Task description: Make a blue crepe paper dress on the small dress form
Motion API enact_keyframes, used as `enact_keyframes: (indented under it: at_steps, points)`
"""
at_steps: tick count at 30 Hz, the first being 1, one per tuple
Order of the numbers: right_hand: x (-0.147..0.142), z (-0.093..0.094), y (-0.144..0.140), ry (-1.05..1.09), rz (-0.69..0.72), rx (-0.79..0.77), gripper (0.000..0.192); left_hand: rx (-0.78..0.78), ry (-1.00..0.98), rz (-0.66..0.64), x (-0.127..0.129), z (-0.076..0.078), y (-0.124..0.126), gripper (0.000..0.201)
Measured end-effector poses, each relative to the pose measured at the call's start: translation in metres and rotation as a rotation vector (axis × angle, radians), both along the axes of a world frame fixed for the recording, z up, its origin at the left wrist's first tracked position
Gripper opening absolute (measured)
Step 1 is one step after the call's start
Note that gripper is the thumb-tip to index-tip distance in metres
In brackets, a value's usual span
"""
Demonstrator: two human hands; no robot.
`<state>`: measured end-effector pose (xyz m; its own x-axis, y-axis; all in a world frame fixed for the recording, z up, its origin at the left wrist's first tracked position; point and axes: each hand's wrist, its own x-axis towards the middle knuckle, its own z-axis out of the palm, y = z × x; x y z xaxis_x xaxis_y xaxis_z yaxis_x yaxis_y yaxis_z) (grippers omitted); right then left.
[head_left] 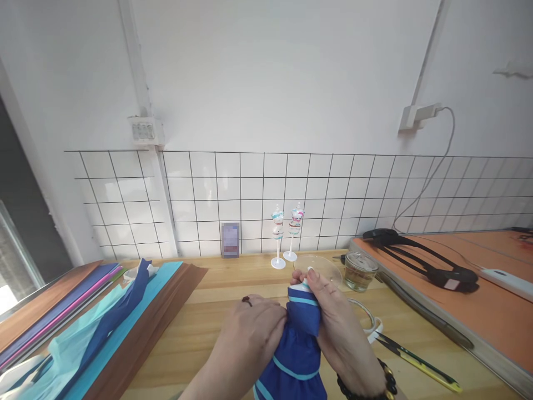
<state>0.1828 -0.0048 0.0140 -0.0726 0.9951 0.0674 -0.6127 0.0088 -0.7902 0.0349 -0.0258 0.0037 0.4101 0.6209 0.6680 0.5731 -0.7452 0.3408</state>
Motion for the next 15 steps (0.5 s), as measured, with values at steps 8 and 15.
enact_keyframes:
  at_steps: [8,15]
  points:
    - [0.0012,0.0050,-0.0029,-0.023,-0.004,-0.021,0.028,-0.278,-0.159,0.103,-0.0005,0.0022,-0.0007,0.021]
    - [0.0000,0.0038,-0.0026,-0.060,-0.028,0.002,0.030,-0.466,-0.234,0.091,-0.0002,0.0047,-0.0035,0.027]
